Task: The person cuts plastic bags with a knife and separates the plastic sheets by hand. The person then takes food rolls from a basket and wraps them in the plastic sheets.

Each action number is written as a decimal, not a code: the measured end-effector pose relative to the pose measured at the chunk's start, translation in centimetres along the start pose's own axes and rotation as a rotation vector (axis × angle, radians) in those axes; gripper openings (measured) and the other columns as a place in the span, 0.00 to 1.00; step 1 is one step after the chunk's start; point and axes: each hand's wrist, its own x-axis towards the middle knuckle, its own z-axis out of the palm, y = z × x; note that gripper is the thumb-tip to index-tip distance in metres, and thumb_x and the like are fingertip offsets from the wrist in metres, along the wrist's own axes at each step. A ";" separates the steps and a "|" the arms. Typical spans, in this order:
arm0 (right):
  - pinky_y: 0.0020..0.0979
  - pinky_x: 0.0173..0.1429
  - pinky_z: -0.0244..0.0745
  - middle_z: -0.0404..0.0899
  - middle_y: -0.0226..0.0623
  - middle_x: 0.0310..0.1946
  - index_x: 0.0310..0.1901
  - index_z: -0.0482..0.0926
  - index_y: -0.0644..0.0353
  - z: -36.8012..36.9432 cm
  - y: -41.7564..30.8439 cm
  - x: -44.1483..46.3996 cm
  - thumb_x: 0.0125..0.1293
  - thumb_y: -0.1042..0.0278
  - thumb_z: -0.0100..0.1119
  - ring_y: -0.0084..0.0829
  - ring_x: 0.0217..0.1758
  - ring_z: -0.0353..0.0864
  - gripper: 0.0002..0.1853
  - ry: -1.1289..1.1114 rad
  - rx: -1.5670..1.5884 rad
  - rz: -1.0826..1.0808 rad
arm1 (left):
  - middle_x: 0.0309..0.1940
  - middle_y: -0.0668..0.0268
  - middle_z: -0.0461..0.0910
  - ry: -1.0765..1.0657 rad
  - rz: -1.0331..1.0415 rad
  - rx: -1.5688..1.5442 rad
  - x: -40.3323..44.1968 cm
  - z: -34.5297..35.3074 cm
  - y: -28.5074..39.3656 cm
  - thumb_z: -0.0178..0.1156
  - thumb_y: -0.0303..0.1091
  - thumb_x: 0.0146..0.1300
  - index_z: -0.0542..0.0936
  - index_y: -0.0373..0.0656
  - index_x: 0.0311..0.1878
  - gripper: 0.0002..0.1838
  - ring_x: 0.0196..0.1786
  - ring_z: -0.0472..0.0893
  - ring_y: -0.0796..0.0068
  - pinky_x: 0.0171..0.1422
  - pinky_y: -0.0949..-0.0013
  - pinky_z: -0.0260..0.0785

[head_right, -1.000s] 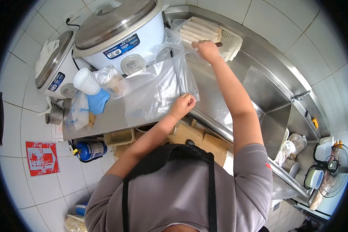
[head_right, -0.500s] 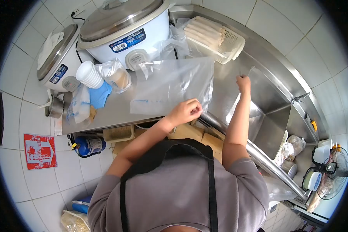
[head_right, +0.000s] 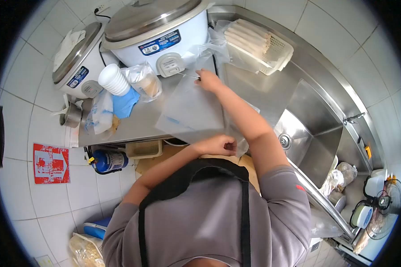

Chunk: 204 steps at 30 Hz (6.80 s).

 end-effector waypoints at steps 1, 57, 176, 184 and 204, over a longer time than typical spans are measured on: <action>0.40 0.55 0.72 0.79 0.46 0.47 0.47 0.81 0.59 0.9 -0.3 1.1 0.56 0.65 0.62 0.44 0.51 0.78 0.16 -0.002 0.021 0.041 | 0.27 0.72 0.77 0.011 -0.041 0.015 -0.2 -0.1 0.7 0.64 0.32 0.59 0.77 0.39 0.34 0.07 0.31 0.73 0.84 0.37 0.75 0.68; 0.40 0.47 0.73 0.80 0.54 0.38 0.45 0.74 0.65 -6.1 -4.0 -19.9 0.57 0.69 0.63 0.52 0.43 0.79 0.16 -0.278 0.200 0.231 | 0.28 0.77 0.70 0.627 -0.006 -0.171 -12.2 -14.7 -3.7 0.64 0.35 0.62 0.70 0.43 0.30 0.12 0.33 0.67 0.87 0.39 0.79 0.62; 0.48 0.34 0.74 0.81 0.49 0.27 0.47 0.67 0.59 -6.7 -1.3 -27.2 0.60 0.66 0.58 0.51 0.32 0.81 0.16 0.062 -0.173 0.280 | 0.74 0.47 0.45 0.684 -0.169 1.094 5.0 0.4 -3.4 0.47 0.50 0.68 0.51 0.29 0.70 0.39 0.77 0.44 0.55 0.78 0.51 0.32; 0.45 0.36 0.76 0.81 0.50 0.32 0.46 0.69 0.60 -7.2 -0.9 -25.4 0.61 0.66 0.58 0.50 0.33 0.81 0.15 0.075 -0.164 0.256 | 0.73 0.44 0.47 0.681 -0.183 1.128 5.2 0.3 -3.6 0.49 0.51 0.66 0.53 0.26 0.69 0.40 0.76 0.45 0.54 0.78 0.53 0.34; 0.50 0.41 0.75 0.81 0.51 0.30 0.43 0.67 0.62 -7.6 7.8 -11.6 0.60 0.68 0.54 0.52 0.36 0.81 0.12 0.158 -0.232 0.123 | 0.71 0.40 0.47 0.658 -0.135 1.105 4.9 0.0 -2.8 0.48 0.51 0.66 0.52 0.23 0.68 0.41 0.76 0.46 0.50 0.78 0.54 0.34</action>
